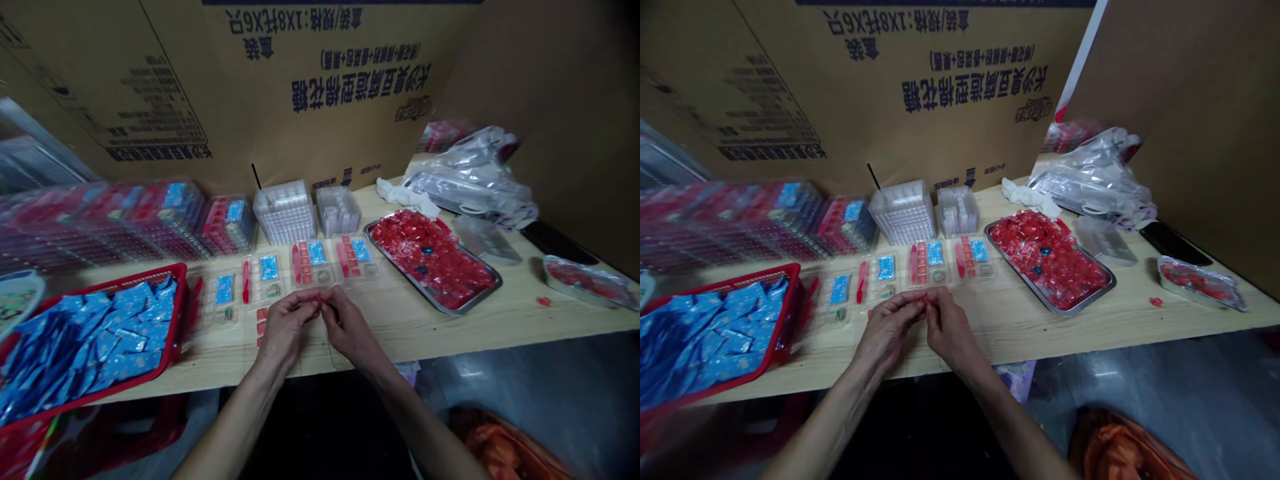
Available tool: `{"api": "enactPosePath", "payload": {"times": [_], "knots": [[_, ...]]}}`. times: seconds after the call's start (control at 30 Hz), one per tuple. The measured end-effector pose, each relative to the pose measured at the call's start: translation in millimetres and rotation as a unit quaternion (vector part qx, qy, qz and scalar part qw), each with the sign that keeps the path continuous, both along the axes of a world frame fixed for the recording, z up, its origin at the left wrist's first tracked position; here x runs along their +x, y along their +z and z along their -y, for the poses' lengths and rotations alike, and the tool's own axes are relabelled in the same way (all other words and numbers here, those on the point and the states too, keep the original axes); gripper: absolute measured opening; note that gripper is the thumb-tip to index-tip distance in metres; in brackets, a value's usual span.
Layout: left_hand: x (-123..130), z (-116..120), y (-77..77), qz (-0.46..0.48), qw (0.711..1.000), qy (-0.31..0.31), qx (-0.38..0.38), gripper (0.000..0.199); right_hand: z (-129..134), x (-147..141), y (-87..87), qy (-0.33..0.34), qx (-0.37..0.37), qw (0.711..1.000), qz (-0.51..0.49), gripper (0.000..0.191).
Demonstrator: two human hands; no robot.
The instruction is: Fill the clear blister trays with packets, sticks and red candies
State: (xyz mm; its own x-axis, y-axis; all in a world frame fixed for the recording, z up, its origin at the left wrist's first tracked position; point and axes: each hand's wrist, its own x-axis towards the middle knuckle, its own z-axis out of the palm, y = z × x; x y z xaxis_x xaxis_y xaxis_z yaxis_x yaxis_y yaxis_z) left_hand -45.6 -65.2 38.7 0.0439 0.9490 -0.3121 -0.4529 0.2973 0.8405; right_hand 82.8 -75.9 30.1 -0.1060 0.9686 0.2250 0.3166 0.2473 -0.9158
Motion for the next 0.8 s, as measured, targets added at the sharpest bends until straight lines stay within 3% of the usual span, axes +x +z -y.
{"api": "enactPosePath", "payload": {"times": [0.13,0.23,0.3,0.4,0.5,0.6,0.67,0.8], "knots": [[-0.5,0.8,-2.8,0.015,0.999,0.028,-0.031,0.029,5.2,-2.0,2.7,0.008,0.006,0.991,0.130,0.007],[-1.0,2.8,-4.6,-0.057,0.997,0.046,0.016,0.022,5.1,-3.3,4.3,-0.016,0.013,0.985,0.174,0.005],[-2.6,4.3,-4.9,-0.125,0.989,0.042,0.068,0.020,2.7,-1.9,3.9,-0.007,0.003,0.988,0.156,0.004],[-5.4,5.8,-5.0,-0.194,0.973,0.020,0.124,0.018,-2.2,2.1,0.1,0.044,-0.049,0.997,0.049,0.003],[-5.1,6.5,-5.7,-0.186,0.976,0.005,0.117,0.023,-5.6,4.3,-4.5,0.062,-0.080,0.994,-0.039,0.004],[-2.1,7.8,-4.7,-0.171,0.980,0.017,0.102,0.023,-5.4,3.0,-5.6,0.039,-0.068,0.996,-0.034,0.006],[-0.8,9.3,-2.8,-0.231,0.962,0.038,0.140,0.016,-3.2,0.8,-4.5,0.013,-0.044,0.999,0.004,0.009],[-1.9,12.2,-2.2,-0.404,0.882,0.049,0.236,0.012,2.6,-4.3,-3.6,-0.030,0.010,0.993,0.116,0.009]]}}
